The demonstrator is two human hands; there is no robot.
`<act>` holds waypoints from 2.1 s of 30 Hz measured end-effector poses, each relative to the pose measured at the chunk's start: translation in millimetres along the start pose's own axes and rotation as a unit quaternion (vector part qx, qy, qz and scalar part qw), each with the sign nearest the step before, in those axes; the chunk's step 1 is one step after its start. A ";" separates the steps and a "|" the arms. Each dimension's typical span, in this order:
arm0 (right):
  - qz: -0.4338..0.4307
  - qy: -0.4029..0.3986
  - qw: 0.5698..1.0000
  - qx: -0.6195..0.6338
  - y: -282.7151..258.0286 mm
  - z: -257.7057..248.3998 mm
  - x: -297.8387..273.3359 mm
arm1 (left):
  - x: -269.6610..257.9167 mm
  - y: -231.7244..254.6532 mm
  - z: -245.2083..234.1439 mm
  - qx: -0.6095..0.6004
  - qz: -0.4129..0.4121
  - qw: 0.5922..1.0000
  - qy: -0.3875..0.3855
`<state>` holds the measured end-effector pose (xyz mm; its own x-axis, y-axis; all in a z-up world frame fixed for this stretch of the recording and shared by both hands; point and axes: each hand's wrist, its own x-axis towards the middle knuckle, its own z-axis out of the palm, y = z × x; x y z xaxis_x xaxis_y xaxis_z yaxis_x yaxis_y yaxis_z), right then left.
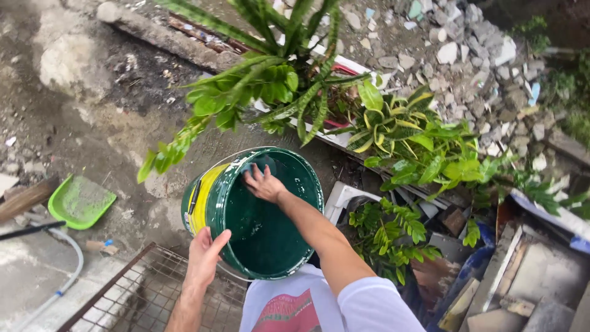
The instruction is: Watering potted plants and removing dry leaves.
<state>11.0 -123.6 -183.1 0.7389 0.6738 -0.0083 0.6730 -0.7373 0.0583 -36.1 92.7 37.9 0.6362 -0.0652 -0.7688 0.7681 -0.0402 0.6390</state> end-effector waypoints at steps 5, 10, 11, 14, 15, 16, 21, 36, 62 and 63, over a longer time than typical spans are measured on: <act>0.167 -0.293 0.905 0.260 -17.6 -18.7 -19.9 | -0.4 -19.3 -2.6 -0.036 0.029 0.998 -0.050; 0.304 -0.274 0.691 0.595 5.3 -12.9 -79.1 | -8.3 21.3 45.3 -0.042 -0.031 0.994 -0.095; 0.344 -0.231 0.600 0.684 16.4 -25.5 -93.3 | -6.2 22.7 55.0 -0.031 -0.036 0.993 -0.112; 0.388 -0.156 0.462 0.782 44.9 -73.1 -147.4 | 15.8 -1.1 73.4 0.016 -0.053 0.989 -0.139; 0.402 -0.141 0.455 0.782 51.3 -86.7 -173.2 | 23.1 -8.7 80.9 0.029 -0.055 0.986 -0.156; 0.399 -0.073 0.423 0.810 56.7 -100.4 -199.1 | 30.8 -16.2 89.0 0.046 -0.052 0.984 -0.161; 0.381 0.204 0.427 0.794 71.3 -147.1 -350.6 | 57.3 -28.3 135.4 0.120 -0.048 0.976 -0.176; 0.816 0.366 0.207 0.397 109.3 -239.2 -688.3 | 56.3 -34.7 206.2 0.139 -0.095 0.979 -0.115; 0.916 0.187 0.344 -0.091 232.5 -237.8 -845.6 | 51.5 -24.7 242.8 0.171 -0.086 0.976 -0.100; 0.916 0.187 0.344 -0.091 232.7 -238.9 -848.4 | 51.7 -24.2 242.5 0.171 -0.086 0.976 -0.100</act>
<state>-467.2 -855.2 76.0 -0.1599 -0.9282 0.3359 -0.9482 0.0498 -0.3139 -39.4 -151.5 -11.4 0.4460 -0.2195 -0.8677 0.7719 -0.3963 0.4971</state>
